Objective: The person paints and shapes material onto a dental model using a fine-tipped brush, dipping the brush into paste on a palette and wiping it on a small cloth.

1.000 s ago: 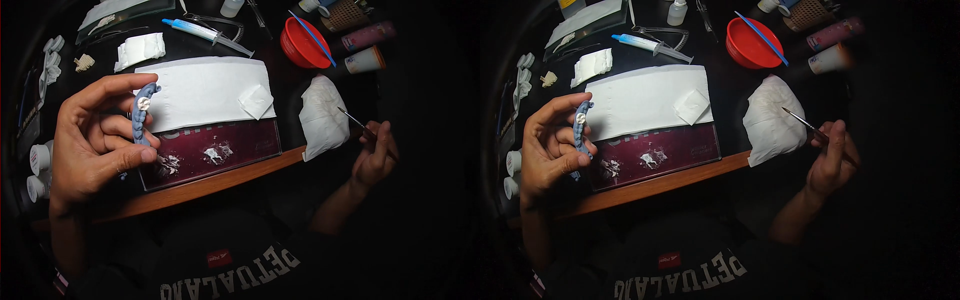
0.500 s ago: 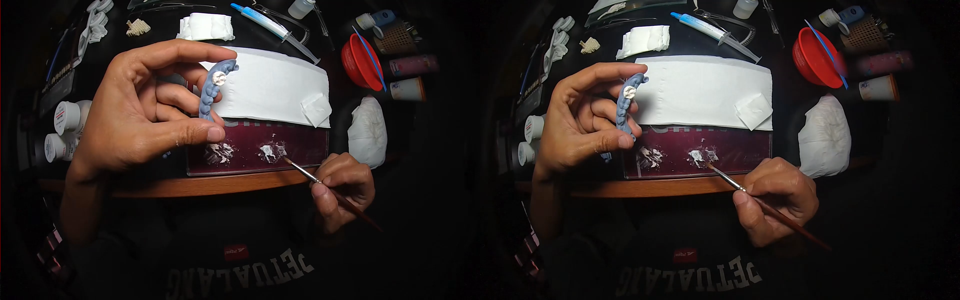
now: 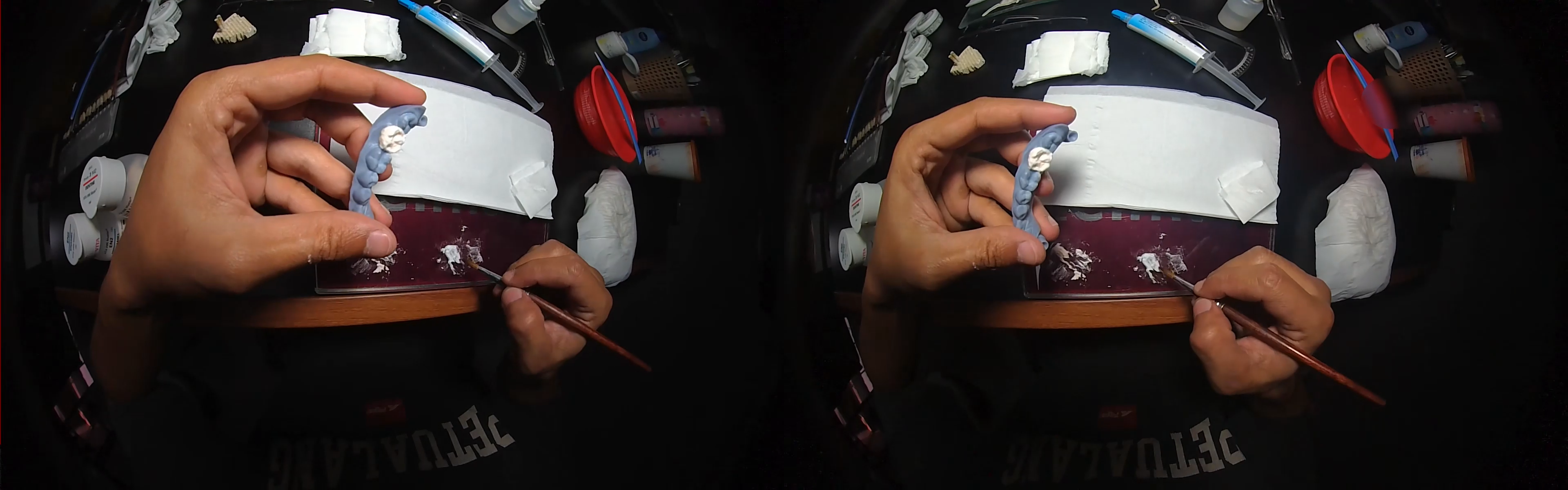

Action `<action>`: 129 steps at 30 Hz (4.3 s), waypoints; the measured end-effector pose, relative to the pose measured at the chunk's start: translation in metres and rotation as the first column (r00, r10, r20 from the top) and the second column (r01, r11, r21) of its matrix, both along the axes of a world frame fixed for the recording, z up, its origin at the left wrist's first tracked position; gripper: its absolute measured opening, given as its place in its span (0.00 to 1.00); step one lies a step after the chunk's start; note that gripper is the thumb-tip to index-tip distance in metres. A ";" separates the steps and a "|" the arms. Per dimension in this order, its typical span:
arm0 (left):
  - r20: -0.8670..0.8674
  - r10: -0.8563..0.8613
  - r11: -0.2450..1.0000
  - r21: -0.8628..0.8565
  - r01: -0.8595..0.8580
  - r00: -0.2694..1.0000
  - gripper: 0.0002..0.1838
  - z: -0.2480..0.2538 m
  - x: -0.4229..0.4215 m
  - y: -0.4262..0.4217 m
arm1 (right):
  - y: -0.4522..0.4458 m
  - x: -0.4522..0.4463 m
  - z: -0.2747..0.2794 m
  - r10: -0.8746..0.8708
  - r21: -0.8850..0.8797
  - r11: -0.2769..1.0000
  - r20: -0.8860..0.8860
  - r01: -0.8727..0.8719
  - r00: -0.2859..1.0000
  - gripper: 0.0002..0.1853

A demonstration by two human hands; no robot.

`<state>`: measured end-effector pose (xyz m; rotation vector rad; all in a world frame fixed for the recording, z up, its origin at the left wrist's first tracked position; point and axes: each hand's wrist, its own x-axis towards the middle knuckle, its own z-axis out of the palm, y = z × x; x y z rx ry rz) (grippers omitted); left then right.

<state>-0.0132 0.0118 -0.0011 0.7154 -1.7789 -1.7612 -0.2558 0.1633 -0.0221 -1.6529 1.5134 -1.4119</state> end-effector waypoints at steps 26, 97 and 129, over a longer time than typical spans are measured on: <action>-0.041 -0.022 0.999 -0.046 0.021 0.999 0.38 -0.003 -0.001 0.001 | -0.001 0.004 0.004 -0.039 0.070 0.997 -0.001 0.039 0.999 0.04; -0.197 0.037 0.943 0.331 0.031 0.980 0.10 0.001 0.007 -0.010 | -0.086 -0.004 0.014 0.301 -0.353 0.878 -0.119 -0.323 0.946 0.20; -0.198 0.199 0.975 0.139 -0.173 0.960 0.43 0.000 -0.016 0.016 | -0.077 0.017 0.012 0.085 -0.503 0.819 -0.368 -0.276 0.926 0.16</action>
